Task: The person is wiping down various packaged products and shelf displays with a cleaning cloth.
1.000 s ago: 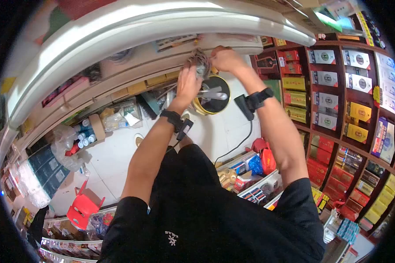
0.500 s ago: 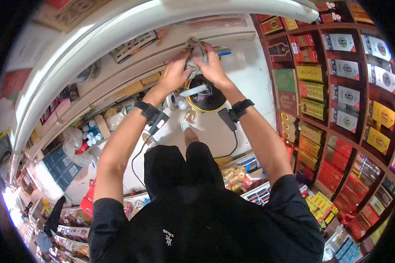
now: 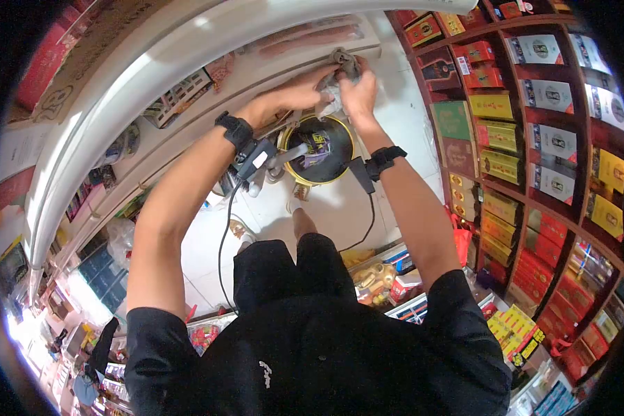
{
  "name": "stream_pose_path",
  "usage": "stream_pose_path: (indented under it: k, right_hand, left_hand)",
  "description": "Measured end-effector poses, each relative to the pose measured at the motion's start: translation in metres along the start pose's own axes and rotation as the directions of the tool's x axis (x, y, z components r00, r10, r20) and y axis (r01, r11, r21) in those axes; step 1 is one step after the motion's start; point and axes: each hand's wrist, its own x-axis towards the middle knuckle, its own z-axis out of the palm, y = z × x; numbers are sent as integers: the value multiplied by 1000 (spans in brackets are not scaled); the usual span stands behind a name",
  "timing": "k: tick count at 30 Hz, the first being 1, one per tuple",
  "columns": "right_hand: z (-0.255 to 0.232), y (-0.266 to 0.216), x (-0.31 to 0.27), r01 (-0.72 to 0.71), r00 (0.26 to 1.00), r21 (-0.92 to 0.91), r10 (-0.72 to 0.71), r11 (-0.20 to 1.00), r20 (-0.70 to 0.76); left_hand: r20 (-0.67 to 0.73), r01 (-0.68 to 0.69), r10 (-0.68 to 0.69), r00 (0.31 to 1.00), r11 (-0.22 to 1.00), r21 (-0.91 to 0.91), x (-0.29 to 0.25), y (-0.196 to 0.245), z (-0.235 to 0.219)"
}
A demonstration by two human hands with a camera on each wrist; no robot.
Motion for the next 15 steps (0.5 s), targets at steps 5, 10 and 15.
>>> stream_pose_path:
  k: [5,10,15]
  right_hand:
    - [-2,31,15,38,975,7,-35,999,-218]
    - [-36,64,31,-85,978,-117,60,990,-201]
    - [-59,50,-10,-160,977,-158,133,974,-168]
  left_hand:
    - [230,166,-120,966,967,-193,-32,-1,-23]
    - [45,302,-299,953,946,-118,-109,-17,-37]
    - [-376,220,72,924,705,674,-144,21,-57]
